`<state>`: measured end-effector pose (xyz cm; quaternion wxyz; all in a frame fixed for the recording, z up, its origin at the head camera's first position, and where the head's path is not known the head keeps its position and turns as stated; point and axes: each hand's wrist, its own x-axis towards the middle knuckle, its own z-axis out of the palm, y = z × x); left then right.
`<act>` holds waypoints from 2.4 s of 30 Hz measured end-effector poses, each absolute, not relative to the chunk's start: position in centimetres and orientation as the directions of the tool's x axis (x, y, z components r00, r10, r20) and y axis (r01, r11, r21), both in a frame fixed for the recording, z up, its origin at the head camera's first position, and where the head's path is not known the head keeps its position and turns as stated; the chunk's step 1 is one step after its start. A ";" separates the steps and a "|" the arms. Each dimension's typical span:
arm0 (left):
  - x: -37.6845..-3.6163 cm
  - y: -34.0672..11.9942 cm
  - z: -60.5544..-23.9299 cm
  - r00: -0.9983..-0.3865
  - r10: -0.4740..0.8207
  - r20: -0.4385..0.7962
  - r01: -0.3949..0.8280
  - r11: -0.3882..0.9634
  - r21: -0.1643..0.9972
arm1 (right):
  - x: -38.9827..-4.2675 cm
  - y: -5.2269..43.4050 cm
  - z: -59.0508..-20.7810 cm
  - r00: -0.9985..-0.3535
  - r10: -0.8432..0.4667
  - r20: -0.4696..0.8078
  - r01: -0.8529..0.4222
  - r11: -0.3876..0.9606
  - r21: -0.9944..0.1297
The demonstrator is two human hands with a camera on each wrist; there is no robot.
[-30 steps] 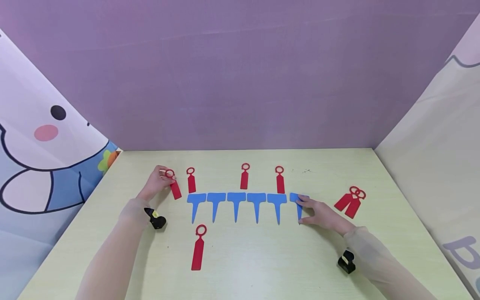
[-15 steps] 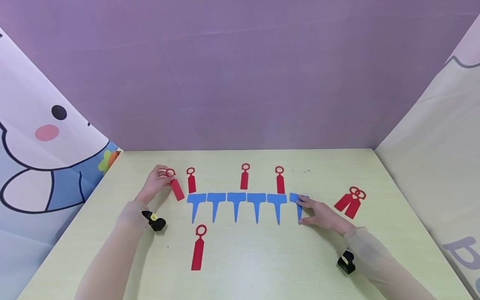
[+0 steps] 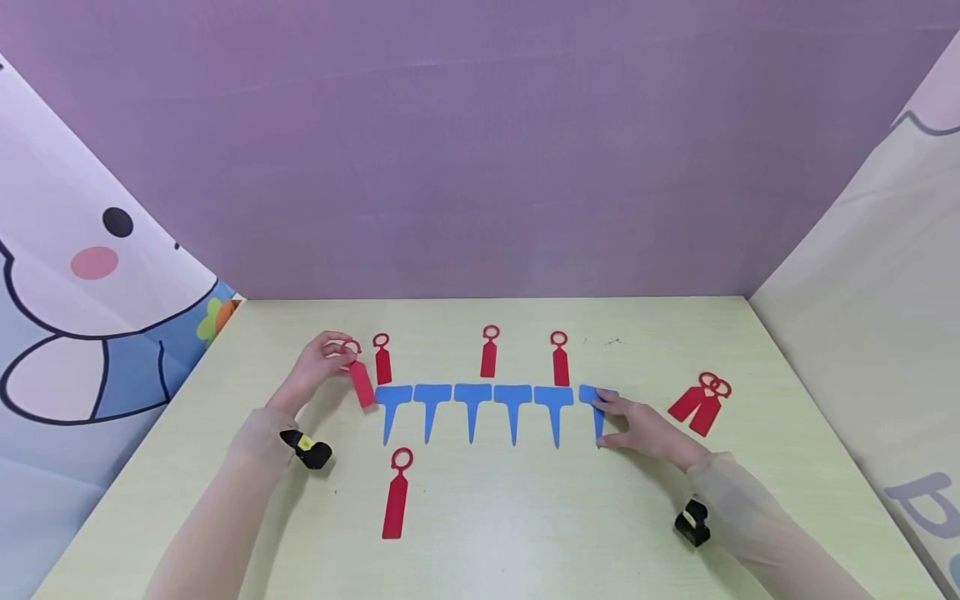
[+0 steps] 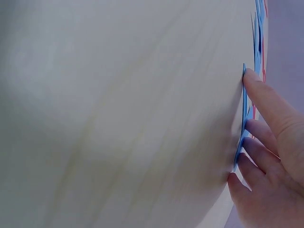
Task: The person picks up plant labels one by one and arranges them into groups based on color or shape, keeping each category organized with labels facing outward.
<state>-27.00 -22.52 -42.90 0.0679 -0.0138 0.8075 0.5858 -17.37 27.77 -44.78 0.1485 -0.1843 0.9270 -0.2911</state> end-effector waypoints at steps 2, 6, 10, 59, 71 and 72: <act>-26.9 -22.2 -42.8 -0.988 0.082 -0.129 -0.098 0.309 0.946 | -17.4 27.7 -44.7 -0.889 -0.425 -0.169 -0.253 0.764 -0.593; -26.6 -21.5 -42.5 -0.983 0.128 -0.133 -0.089 0.301 0.950 | -17.3 27.7 -44.7 -0.892 -0.420 -0.168 -0.252 0.769 -0.587; -26.2 -20.8 -42.1 -0.976 0.171 -0.138 -0.085 0.284 0.955 | -17.3 27.7 -44.7 -0.894 -0.415 -0.168 -0.249 0.774 -0.583; -20.4 -13.5 -41.4 -0.832 0.527 -0.171 0.013 0.328 0.945 | -17.4 27.7 -44.8 -0.894 -0.414 -0.171 -0.243 0.770 -0.590; -19.5 -12.7 -42.3 -0.809 0.552 -0.202 0.056 0.415 0.908 | -17.3 27.6 -44.7 -0.894 -0.421 -0.156 -0.258 0.766 -0.589; -19.5 -12.7 -42.4 -0.805 0.557 -0.204 0.058 0.416 0.907 | -17.3 27.6 -44.7 -0.894 -0.421 -0.155 -0.259 0.766 -0.589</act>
